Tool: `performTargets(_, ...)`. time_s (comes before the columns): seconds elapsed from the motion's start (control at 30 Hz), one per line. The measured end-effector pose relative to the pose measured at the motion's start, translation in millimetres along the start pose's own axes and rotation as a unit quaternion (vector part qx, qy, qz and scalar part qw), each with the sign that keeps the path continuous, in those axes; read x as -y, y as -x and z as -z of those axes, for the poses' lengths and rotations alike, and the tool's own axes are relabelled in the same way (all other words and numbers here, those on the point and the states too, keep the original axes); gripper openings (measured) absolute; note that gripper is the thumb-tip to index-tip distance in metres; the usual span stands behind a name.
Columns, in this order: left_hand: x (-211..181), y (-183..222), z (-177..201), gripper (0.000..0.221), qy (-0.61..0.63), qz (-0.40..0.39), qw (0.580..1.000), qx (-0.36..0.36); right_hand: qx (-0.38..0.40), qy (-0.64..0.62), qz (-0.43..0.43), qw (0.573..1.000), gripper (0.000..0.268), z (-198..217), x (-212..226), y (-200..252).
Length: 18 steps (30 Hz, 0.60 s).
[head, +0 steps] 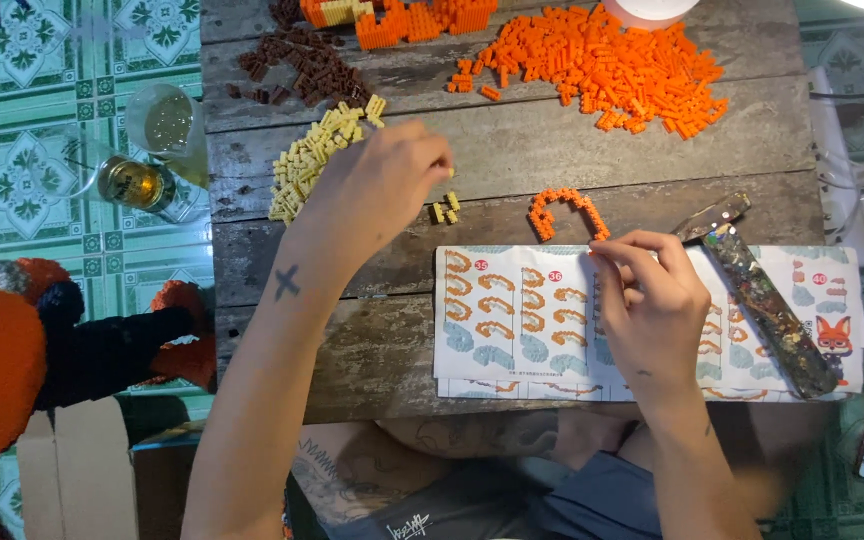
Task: Assembling a small figure using tiny orange, yellow, and brown plastic building blocks while following a printed instruction manual.
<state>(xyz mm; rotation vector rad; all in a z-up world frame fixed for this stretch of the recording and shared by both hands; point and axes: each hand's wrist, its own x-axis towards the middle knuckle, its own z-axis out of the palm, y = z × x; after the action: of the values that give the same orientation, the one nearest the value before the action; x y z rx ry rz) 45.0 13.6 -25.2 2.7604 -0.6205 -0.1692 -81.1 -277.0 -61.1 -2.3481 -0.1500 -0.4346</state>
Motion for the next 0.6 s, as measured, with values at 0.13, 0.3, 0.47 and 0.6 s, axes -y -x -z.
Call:
performTargets(0.13, -2.8, 18.3, 16.5, 0.012, 0.079, -0.059, 0.995, -0.024, 0.056, 0.101, 0.038, 0.993, 0.014, 1.2, -33.1, -12.3)
performTargets(0.3, 17.5, 14.4, -10.4, 0.014, 0.118, -0.074, 0.990, -0.026, 0.091, 0.095, 0.084, 0.988, 0.017, 4.5, -14.2, -41.5)
performTargets(0.47, 25.0, 19.6, -7.9, 0.016, 0.109, -0.062, 0.992, -0.020, 0.193, 0.055, 0.108, 0.974, 0.030, -39.5, 22.9, -66.1)
performTargets(0.6, 31.0, 20.7, -4.3, 0.015, 0.107, -0.066, 0.992, -0.029, 0.291, 0.073, 0.191, 0.935, 0.022, -70.7, 23.9, -84.8)
